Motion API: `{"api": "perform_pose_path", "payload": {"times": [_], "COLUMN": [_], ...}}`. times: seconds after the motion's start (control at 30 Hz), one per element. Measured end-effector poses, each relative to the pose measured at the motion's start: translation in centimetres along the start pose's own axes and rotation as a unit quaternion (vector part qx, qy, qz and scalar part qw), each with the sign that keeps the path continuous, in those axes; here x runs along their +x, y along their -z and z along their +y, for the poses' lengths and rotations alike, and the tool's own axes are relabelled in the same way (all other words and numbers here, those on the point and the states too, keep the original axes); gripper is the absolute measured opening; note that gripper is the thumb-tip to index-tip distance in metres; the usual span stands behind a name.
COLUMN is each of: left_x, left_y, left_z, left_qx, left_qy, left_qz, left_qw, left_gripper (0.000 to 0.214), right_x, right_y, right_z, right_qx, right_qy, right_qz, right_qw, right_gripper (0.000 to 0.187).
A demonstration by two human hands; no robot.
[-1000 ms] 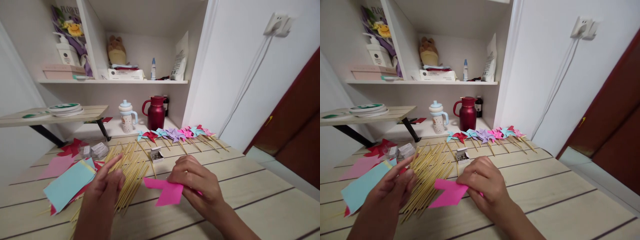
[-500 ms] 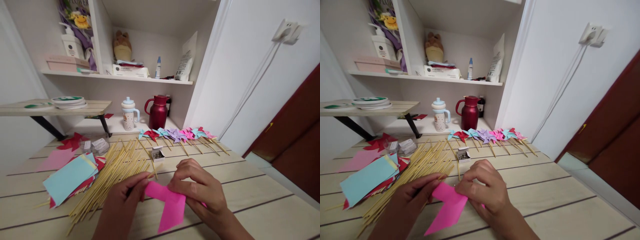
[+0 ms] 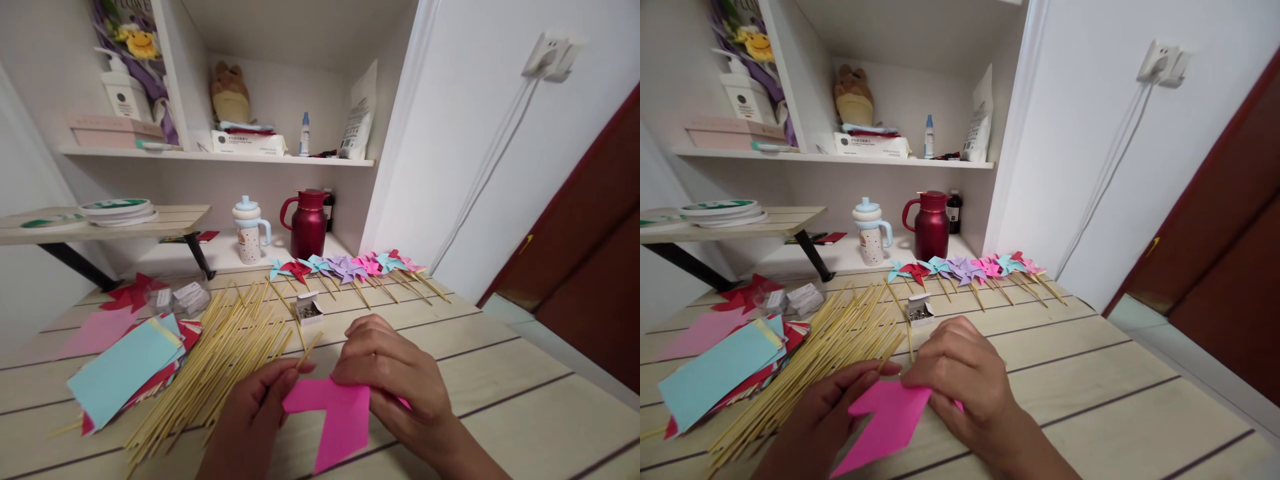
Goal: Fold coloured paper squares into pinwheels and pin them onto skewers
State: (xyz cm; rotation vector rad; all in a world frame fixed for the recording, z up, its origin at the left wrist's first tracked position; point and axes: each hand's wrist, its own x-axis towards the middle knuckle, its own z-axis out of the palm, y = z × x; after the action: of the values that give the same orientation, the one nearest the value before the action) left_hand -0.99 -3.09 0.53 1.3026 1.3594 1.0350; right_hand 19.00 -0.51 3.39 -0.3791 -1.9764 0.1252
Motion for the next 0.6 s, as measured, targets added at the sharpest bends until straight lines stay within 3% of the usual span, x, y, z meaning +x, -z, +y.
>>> {"api": "perform_pose_path", "payload": {"times": [0.3, 0.43, 0.6], "left_x": [-0.6, -1.0, -1.0], "left_y": [-0.4, -1.0, -1.3], "left_z": [1.2, 1.0, 0.6], "left_qx": [-0.079, -0.112, -0.11], "left_qy": [-0.036, -0.015, -0.003], "left_qz": [-0.024, -0.002, -0.025], "left_qw": [0.996, 0.994, 0.994], "left_gripper": [0.022, 0.025, 0.03], "right_x": [-0.2, -0.1, 0.0], "right_y": [0.2, 0.2, 0.2], "right_z": [0.1, 0.0, 0.0], "right_qx": [0.003, 0.003, 0.005], "right_qy": [-0.011, -0.011, -0.013], "right_qz": [0.006, 0.012, 0.023], "right_qw": [1.0, 1.0, 1.0], "right_gripper": [0.023, 0.018, 0.014]}}
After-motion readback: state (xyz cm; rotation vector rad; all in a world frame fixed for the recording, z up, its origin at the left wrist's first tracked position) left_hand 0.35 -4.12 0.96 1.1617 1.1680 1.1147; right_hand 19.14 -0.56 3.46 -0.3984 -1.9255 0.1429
